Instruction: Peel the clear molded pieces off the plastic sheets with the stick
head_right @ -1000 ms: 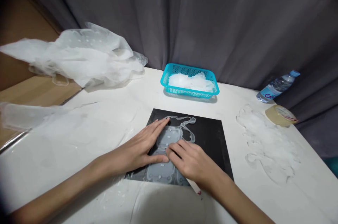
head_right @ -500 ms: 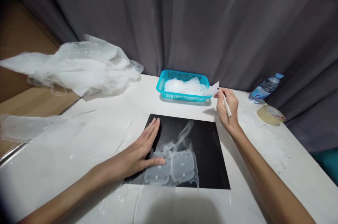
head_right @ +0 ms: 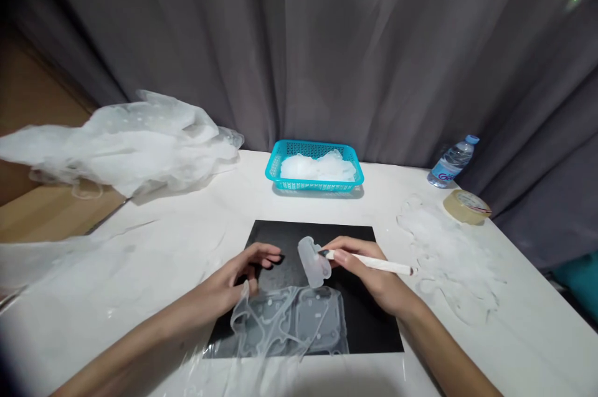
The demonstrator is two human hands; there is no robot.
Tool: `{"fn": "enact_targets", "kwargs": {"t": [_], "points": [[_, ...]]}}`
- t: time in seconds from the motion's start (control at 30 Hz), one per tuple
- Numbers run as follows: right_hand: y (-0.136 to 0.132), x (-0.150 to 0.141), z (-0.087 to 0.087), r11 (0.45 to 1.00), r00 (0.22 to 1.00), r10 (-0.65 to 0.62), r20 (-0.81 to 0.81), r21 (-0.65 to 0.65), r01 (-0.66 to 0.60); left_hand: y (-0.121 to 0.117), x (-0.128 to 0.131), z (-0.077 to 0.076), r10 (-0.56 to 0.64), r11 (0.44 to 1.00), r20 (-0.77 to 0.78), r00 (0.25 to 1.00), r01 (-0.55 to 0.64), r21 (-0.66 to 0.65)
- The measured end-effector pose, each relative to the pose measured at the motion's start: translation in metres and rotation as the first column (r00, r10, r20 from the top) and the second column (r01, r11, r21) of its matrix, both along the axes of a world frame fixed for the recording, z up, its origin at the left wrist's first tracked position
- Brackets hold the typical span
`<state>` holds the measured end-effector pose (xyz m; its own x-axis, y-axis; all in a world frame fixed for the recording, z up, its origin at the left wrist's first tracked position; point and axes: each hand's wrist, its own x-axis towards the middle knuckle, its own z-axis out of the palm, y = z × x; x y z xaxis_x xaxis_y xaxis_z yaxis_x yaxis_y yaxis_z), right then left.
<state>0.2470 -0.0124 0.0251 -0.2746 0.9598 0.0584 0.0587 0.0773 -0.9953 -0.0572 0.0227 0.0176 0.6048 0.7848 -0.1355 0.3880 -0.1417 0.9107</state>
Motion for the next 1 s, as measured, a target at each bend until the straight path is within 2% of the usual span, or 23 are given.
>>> {"fn": "enact_targets", "kwargs": {"t": [0.07,0.13,0.2,0.27,0.37,0.43,0.47,0.57,0.63,0.8,0.9,1.0], "points": [[-0.001,-0.004,-0.006,0.996,0.991,0.005,-0.136,-0.087,-0.017,0.004,-0.003,0.001,0.013,1.0,-0.063,0.998,-0.014,-0.022],[-0.001,-0.007,-0.009,0.989,0.971,-0.011,-0.241,-0.143,-0.024,0.007,-0.008,0.004,-0.002,0.99,-0.09,0.996,-0.01,-0.139],[-0.001,-0.008,-0.01,0.986,0.951,-0.039,-0.305,-0.168,-0.013,0.01,-0.014,0.011,0.007,0.96,-0.049,0.999,-0.021,-0.28],[-0.001,-0.009,-0.01,0.985,0.945,-0.057,-0.322,-0.171,0.001,0.011,-0.02,0.02,0.007,0.934,0.025,1.0,0.002,-0.356],[-0.001,-0.011,-0.011,0.986,0.947,-0.039,-0.32,-0.164,-0.015,0.01,-0.026,0.032,-0.121,0.924,0.082,0.989,0.143,-0.355],[-0.001,-0.013,-0.011,0.984,0.942,-0.017,-0.336,-0.174,-0.045,0.008,-0.026,0.034,-0.209,0.924,0.082,0.975,0.224,-0.31],[-0.001,-0.014,-0.012,0.981,0.936,-0.006,-0.352,-0.182,-0.062,0.006,-0.024,0.034,-0.213,0.934,0.093,0.973,0.231,-0.273],[-0.002,-0.017,-0.013,0.972,0.912,0.029,-0.409,-0.201,-0.121,-0.002,-0.009,0.027,-0.061,0.98,0.159,0.985,0.09,-0.179],[-0.002,-0.017,-0.013,0.966,0.897,0.042,-0.441,-0.21,-0.148,-0.009,0.004,0.023,0.035,0.984,0.179,0.983,-0.002,-0.179],[-0.003,-0.018,-0.013,0.959,0.891,0.06,-0.451,-0.222,-0.177,-0.021,0.027,0.016,0.079,0.984,0.254,0.964,-0.034,-0.177],[-0.003,-0.017,-0.015,0.956,0.89,0.069,-0.451,-0.224,-0.188,-0.022,0.029,0.012,0.138,0.975,0.253,0.958,-0.085,-0.207],[-0.003,-0.014,-0.017,0.971,0.884,0.024,-0.467,-0.2,-0.132,-0.02,0.028,0.01,0.159,0.972,0.251,0.955,-0.106,-0.211]]}}
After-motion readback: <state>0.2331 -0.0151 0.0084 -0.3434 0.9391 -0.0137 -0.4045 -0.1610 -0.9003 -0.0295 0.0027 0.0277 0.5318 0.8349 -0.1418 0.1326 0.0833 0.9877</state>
